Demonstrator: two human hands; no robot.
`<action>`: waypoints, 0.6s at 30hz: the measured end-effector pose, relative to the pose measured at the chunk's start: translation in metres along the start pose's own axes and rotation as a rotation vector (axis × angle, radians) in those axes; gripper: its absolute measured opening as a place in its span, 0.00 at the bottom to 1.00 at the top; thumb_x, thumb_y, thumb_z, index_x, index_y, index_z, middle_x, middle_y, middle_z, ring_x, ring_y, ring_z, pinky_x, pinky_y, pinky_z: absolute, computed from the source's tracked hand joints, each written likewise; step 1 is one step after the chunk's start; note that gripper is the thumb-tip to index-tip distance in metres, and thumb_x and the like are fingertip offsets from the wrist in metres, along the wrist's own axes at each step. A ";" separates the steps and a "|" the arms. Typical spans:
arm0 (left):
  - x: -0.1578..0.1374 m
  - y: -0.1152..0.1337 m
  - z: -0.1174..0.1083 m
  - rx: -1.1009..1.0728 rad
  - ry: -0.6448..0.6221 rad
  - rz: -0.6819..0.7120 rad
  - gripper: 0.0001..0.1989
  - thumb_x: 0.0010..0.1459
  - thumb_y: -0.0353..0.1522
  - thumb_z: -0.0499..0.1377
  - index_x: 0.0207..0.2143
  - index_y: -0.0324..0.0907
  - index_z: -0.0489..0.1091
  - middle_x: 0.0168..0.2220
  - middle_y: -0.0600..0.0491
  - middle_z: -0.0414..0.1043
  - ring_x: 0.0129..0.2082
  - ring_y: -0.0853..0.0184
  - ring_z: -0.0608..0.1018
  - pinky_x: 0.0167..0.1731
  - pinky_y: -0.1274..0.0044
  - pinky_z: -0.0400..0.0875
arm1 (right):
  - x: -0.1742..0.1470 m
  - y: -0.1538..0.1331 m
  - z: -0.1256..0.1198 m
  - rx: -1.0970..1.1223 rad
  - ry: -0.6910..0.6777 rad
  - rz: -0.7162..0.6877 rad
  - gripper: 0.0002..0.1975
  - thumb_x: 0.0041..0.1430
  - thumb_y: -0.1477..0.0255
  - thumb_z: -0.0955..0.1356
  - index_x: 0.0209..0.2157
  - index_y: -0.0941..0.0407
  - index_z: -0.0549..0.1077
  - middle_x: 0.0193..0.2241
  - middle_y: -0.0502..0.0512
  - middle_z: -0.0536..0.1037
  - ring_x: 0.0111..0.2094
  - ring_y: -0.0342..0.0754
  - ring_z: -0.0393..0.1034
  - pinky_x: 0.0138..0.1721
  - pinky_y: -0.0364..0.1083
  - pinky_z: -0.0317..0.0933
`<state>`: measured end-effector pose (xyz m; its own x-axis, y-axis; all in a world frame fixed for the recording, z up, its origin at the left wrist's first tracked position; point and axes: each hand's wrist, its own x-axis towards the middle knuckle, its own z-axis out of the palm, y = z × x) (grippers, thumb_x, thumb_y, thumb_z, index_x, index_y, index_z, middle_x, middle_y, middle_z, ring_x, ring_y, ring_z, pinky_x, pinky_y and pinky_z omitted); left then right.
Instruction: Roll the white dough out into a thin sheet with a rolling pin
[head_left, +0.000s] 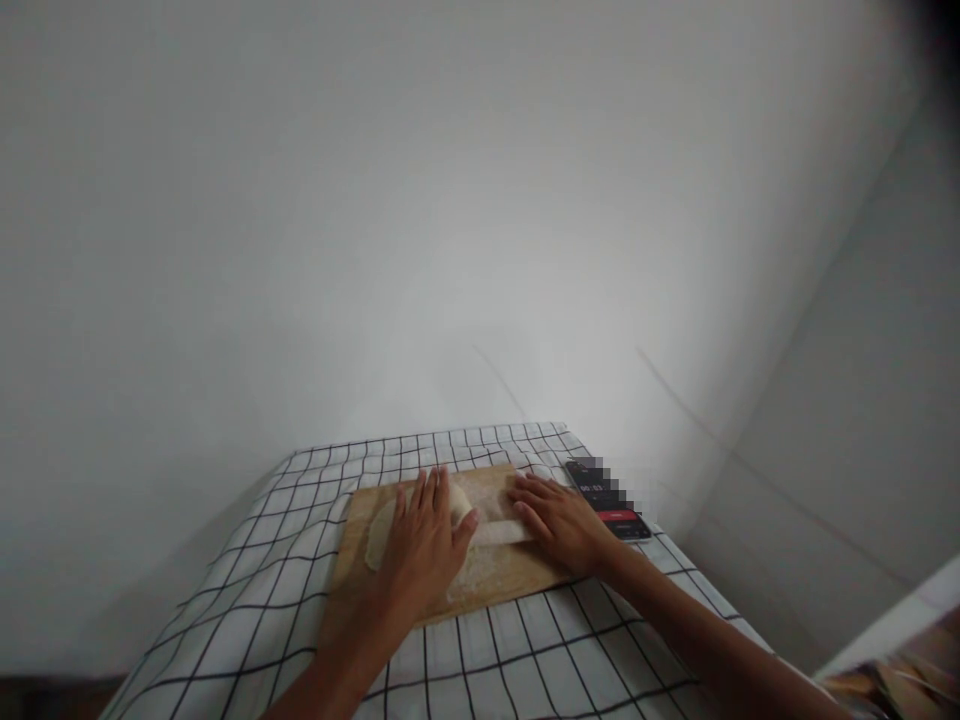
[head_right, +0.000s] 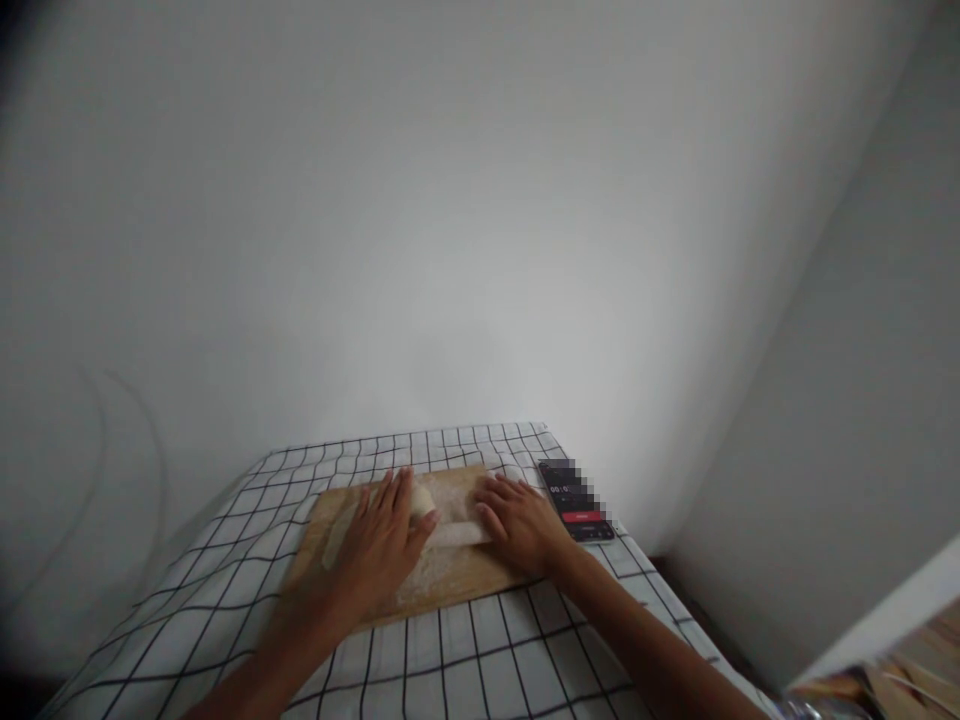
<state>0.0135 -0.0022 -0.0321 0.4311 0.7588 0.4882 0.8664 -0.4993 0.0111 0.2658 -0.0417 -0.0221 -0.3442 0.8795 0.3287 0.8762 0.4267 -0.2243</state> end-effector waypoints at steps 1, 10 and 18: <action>-0.004 0.000 0.000 -0.009 0.014 0.010 0.38 0.72 0.50 0.42 0.69 0.28 0.53 0.68 0.32 0.60 0.70 0.45 0.61 0.67 0.49 0.55 | -0.007 -0.005 -0.002 0.004 -0.004 0.012 0.26 0.76 0.58 0.53 0.62 0.52 0.72 0.64 0.58 0.71 0.68 0.57 0.59 0.68 0.62 0.53; -0.033 -0.004 0.004 -0.065 0.082 0.123 0.37 0.72 0.46 0.46 0.72 0.31 0.41 0.70 0.29 0.55 0.71 0.47 0.59 0.64 0.52 0.64 | -0.032 -0.030 -0.011 -0.004 0.038 0.033 0.25 0.71 0.51 0.61 0.58 0.50 0.73 0.63 0.60 0.72 0.63 0.61 0.66 0.64 0.64 0.56; 0.006 -0.024 0.017 0.229 0.023 0.235 0.23 0.70 0.26 0.51 0.65 0.47 0.62 0.67 0.34 0.62 0.67 0.42 0.65 0.58 0.42 0.64 | 0.038 0.000 -0.024 -0.058 0.051 0.067 0.27 0.76 0.57 0.54 0.45 0.56 0.78 0.44 0.60 0.82 0.46 0.54 0.77 0.50 0.51 0.65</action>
<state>-0.0005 0.0219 -0.0445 0.6222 0.6231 0.4739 0.7793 -0.5507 -0.2992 0.2609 -0.0133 0.0122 -0.2682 0.8931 0.3611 0.9152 0.3532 -0.1941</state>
